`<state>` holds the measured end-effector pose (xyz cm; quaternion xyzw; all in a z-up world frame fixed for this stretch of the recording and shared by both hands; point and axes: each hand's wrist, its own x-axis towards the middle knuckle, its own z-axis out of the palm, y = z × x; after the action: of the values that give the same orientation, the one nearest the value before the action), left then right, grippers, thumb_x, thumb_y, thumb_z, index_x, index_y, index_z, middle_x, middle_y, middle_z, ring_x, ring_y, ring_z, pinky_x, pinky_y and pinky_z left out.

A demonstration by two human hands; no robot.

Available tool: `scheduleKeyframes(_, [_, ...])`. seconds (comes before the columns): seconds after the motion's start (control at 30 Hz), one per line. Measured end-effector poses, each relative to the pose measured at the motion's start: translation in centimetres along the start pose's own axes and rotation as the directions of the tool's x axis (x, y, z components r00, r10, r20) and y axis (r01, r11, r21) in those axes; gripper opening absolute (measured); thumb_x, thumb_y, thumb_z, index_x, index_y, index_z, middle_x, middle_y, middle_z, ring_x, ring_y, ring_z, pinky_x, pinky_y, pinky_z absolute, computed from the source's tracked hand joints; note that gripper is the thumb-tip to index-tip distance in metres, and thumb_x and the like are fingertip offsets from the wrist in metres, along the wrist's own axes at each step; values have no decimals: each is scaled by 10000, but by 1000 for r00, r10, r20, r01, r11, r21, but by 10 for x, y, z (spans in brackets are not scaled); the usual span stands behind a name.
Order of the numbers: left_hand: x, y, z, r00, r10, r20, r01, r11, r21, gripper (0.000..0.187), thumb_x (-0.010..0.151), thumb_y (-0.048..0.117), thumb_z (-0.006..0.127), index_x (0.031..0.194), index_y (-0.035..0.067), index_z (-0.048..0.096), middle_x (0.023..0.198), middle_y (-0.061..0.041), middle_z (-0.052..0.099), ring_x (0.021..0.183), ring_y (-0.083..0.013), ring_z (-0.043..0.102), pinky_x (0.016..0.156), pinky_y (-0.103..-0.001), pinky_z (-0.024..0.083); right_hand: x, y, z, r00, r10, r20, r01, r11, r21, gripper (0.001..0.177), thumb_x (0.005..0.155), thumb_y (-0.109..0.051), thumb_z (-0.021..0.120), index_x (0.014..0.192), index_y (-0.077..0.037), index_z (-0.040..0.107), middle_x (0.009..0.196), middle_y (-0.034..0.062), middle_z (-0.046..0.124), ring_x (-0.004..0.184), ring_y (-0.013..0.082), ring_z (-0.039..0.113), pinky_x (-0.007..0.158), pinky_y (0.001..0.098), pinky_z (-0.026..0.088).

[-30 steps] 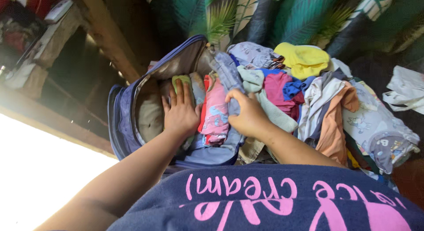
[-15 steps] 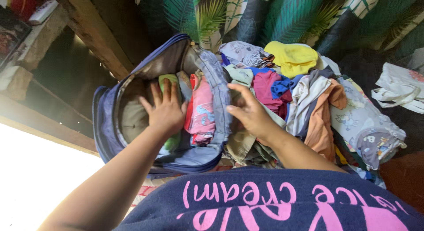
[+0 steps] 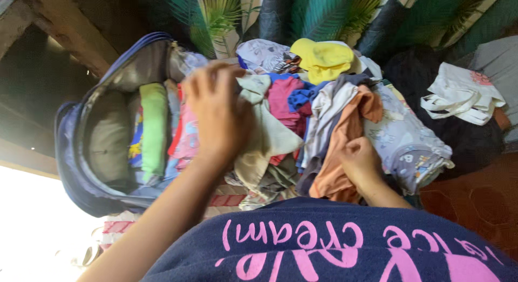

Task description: The person folds several pieces of clothing, including a pink patterned top, a green shirt, and an orange shirt, then places them into an open backpack. The person continues to fold and pack additional garments from a pile on the bed.

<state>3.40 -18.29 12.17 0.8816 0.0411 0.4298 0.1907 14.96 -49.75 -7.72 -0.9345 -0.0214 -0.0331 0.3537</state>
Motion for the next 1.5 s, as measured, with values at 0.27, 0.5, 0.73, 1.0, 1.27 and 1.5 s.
scheduleKeyframes(0.27, [-48,86,79,738,-92,668,126,992,-3,456,770,249,815,1183,191,630,1314,-162,490,1256,-416,405,974,-566,399,25,9,-24,814,204,544,-340,926,161,308,907,-323,755,984,-25,748,845,137,698,708,242,611,665,427,470])
scheduleKeyframes(0.5, [-83,107,137,766,-65,640,412,814,-410,880,775,225,726,1542,73,322,1199,-182,576,946,-348,607,800,-465,521,81,-65,-64,560,-322,763,-795,51,605,105,1020,-205,619,1033,-101,627,957,33,694,897,175,690,916,365,571])
scheduleKeyframes(0.73, [2,94,157,930,-296,220,368,776,-512,138,961,136,651,1039,23,644,834,-41,636,753,-125,589,677,-312,503,107,-70,-100,752,-602,268,153,555,818,551,803,-143,755,1314,-50,569,1186,68,647,1098,163,633,987,333,507])
scheduleKeyframes(1.0, [100,111,75,929,-248,275,326,195,-925,282,1071,291,618,1162,32,679,975,-18,686,861,-138,633,762,-292,522,152,-42,-62,837,-523,164,491,848,200,347,856,-296,863,1012,-22,718,1021,109,749,875,172,693,850,345,564])
scheduleKeyframes(1.27, [97,73,-1,812,-310,495,518,-7,-855,319,1021,139,649,1332,126,581,1210,-56,709,1131,-194,715,1004,-394,614,215,-17,-63,883,-437,171,193,669,718,145,1009,-242,633,1029,-99,628,940,-21,660,891,106,591,830,292,506])
scheduleKeyframes(1.5, [54,6,20,564,-414,714,779,-20,-627,377,951,138,756,1253,66,543,1157,-95,683,999,-228,705,875,-393,601,239,7,-162,754,-535,382,330,810,485,66,949,-113,693,981,-56,681,916,7,646,863,110,568,775,287,485])
